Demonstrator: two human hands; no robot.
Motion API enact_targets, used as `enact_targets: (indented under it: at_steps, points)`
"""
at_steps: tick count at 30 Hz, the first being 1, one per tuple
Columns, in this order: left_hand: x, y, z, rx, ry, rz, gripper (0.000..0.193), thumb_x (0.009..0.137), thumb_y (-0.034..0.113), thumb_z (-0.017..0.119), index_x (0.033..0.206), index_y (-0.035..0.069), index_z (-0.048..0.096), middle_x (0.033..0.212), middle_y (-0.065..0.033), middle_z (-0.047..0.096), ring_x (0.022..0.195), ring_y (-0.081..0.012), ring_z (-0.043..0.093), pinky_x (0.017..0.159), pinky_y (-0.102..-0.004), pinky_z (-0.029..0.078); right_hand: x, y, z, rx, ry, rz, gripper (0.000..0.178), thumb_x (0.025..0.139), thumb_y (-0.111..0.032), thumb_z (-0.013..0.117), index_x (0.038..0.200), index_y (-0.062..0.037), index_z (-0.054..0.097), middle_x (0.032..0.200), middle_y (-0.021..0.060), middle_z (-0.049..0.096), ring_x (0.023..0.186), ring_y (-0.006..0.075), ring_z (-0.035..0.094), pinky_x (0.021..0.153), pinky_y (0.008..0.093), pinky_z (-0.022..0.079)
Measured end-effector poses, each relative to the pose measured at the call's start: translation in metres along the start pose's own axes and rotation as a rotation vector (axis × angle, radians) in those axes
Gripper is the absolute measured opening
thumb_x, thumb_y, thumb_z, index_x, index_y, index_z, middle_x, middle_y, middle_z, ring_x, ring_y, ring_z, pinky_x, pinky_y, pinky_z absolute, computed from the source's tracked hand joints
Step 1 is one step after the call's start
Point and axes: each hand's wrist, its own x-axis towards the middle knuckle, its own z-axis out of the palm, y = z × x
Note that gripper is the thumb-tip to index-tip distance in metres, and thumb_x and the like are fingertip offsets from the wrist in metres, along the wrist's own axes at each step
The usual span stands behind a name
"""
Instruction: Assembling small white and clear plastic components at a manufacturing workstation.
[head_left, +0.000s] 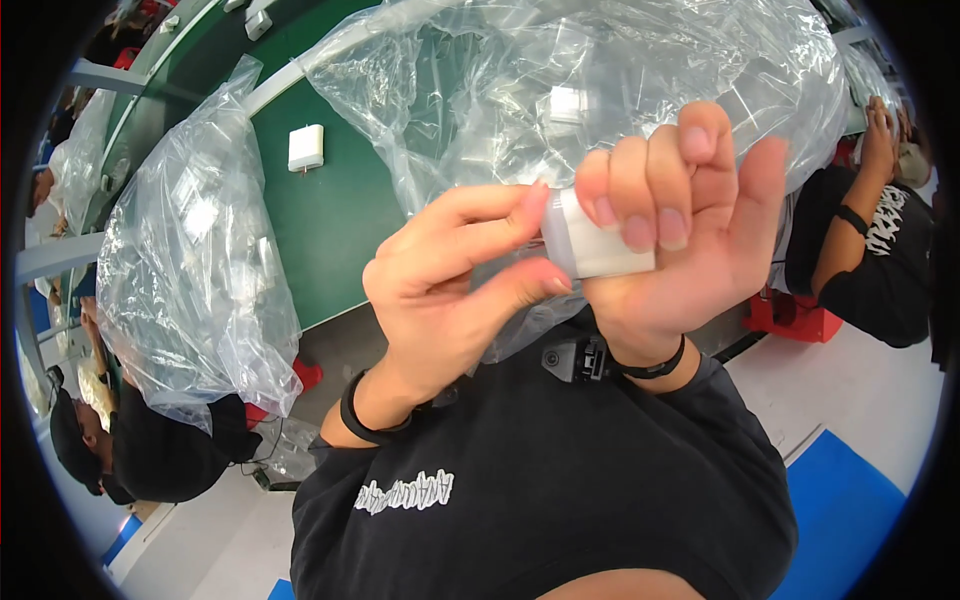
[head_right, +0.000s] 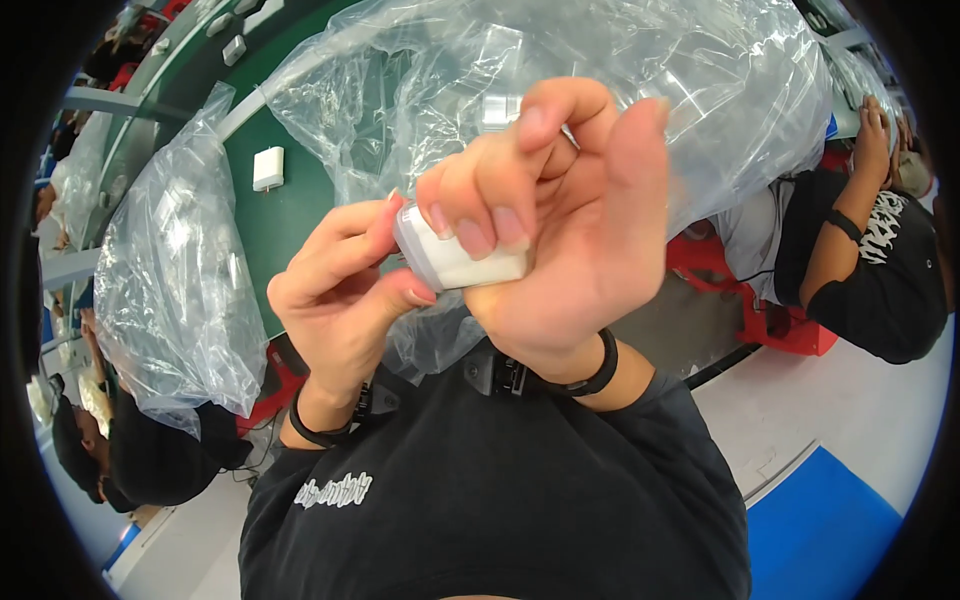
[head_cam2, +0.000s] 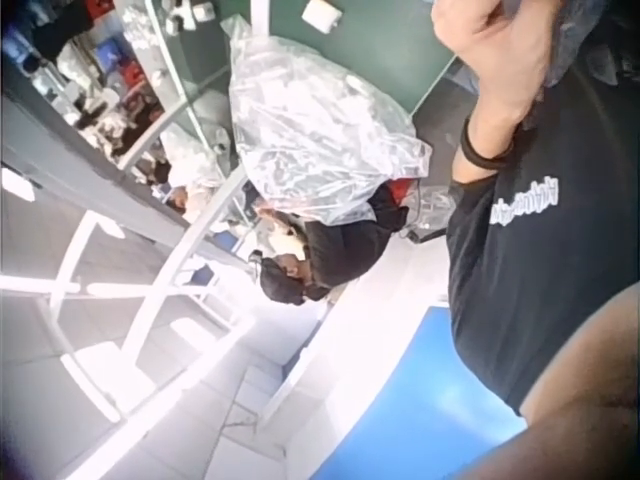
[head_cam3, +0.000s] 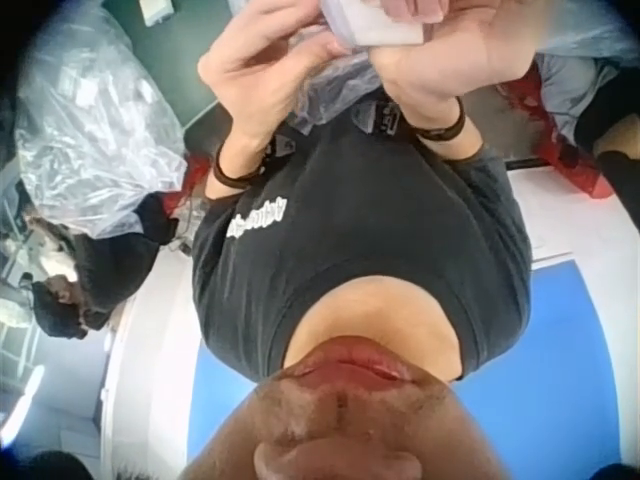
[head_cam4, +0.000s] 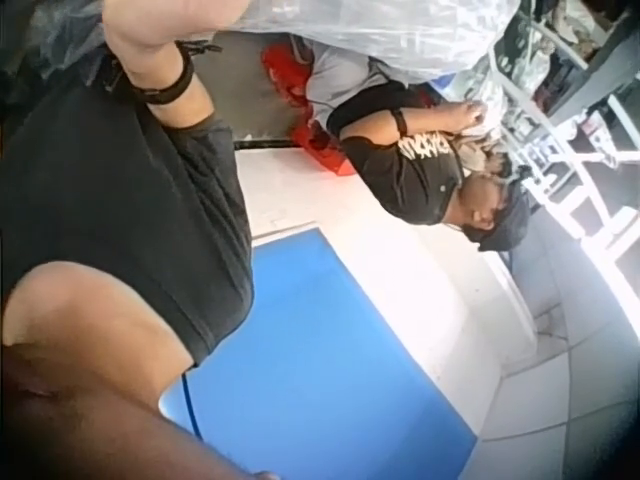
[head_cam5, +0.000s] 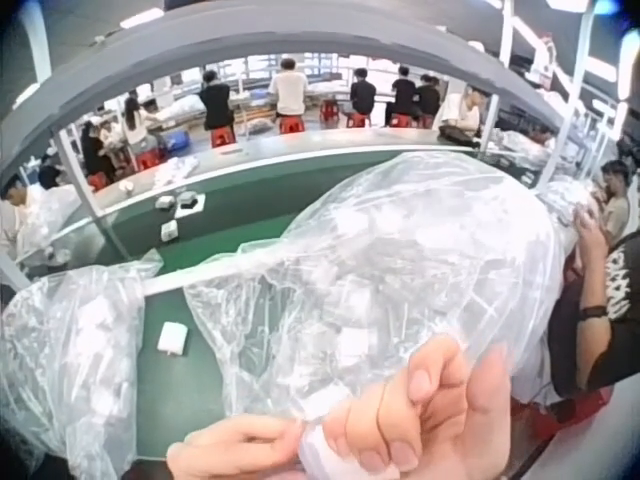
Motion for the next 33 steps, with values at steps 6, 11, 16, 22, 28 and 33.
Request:
enact_targets:
  at_steps: [6, 11, 16, 22, 28, 33]
  points:
    - [-0.003, 0.0, -0.003, 0.011, -0.064, -0.013, 0.038, 0.063, -0.006, 0.076, 0.099, -0.007, 0.065, 0.1, -0.0159, 0.06, 0.084, -0.0183, 0.061, 0.074, -0.0284, 0.051, -0.006, 0.002, 0.004, -0.119, 0.045, 0.006, 0.044, 0.097, -0.045, 0.026, 0.084, -0.008, 0.046, 0.051, -0.0031, 0.038, 0.047, 0.0108, 0.037, 0.055, 0.0297, 0.035]
    - [0.002, 0.004, -0.001, 0.037, -0.143, 0.022, 0.054, 0.062, 0.003, 0.08, 0.11, -0.008, 0.059, 0.104, -0.0172, 0.058, 0.088, -0.0189, 0.059, 0.078, -0.0289, 0.049, -0.008, 0.002, 0.002, -0.003, 0.072, -0.029, 0.04, 0.097, -0.041, 0.028, 0.083, -0.0081, 0.046, 0.052, -0.0028, 0.037, 0.047, 0.0106, 0.036, 0.056, 0.0289, 0.035]
    - [0.004, 0.007, -0.002, 0.046, -0.208, -0.034, 0.076, 0.057, 0.009, 0.084, 0.121, -0.01, 0.049, 0.108, -0.018, 0.058, 0.101, -0.0234, 0.058, 0.086, -0.0329, 0.049, -0.007, -0.006, 0.001, 0.152, 0.098, -0.06, 0.035, 0.098, -0.036, 0.031, 0.082, -0.0084, 0.045, 0.052, -0.0023, 0.035, 0.048, 0.0109, 0.035, 0.056, 0.0283, 0.034]
    - [0.002, -0.002, 0.0, -0.022, -0.255, 0.093, 0.069, 0.058, 0.007, 0.084, 0.117, -0.01, 0.051, 0.11, -0.0209, 0.059, 0.101, -0.0246, 0.058, 0.086, -0.0344, 0.048, -0.006, -0.012, -0.011, 0.139, -0.195, -0.127, 0.034, 0.097, -0.036, 0.034, 0.078, -0.0091, 0.043, 0.053, -0.0008, 0.037, 0.046, 0.0123, 0.036, 0.056, 0.0286, 0.035]
    - [-0.003, 0.004, 0.011, -0.303, -0.024, -0.085, 0.057, 0.066, -0.005, 0.075, 0.117, -0.01, 0.051, 0.119, -0.0215, 0.054, 0.099, -0.0215, 0.059, 0.084, -0.0322, 0.051, -0.003, -0.013, -0.009, -0.264, -0.247, -0.222, 0.039, 0.088, -0.051, 0.049, 0.094, -0.0126, 0.043, 0.112, 0.016, 0.048, 0.104, 0.0289, 0.05, 0.086, 0.0435, 0.043]
    - [-0.004, 0.0, 0.005, -0.551, -0.015, -0.17, 0.061, 0.07, -0.01, 0.07, 0.124, -0.012, 0.041, 0.127, -0.0231, 0.048, 0.112, -0.0266, 0.054, 0.094, -0.0369, 0.046, -0.008, -0.01, -0.041, -0.599, -0.401, -0.49, 0.043, 0.074, -0.034, 0.075, 0.094, -0.0069, 0.049, 0.114, 0.0218, 0.048, 0.109, 0.0388, 0.05, 0.089, 0.0467, 0.044]
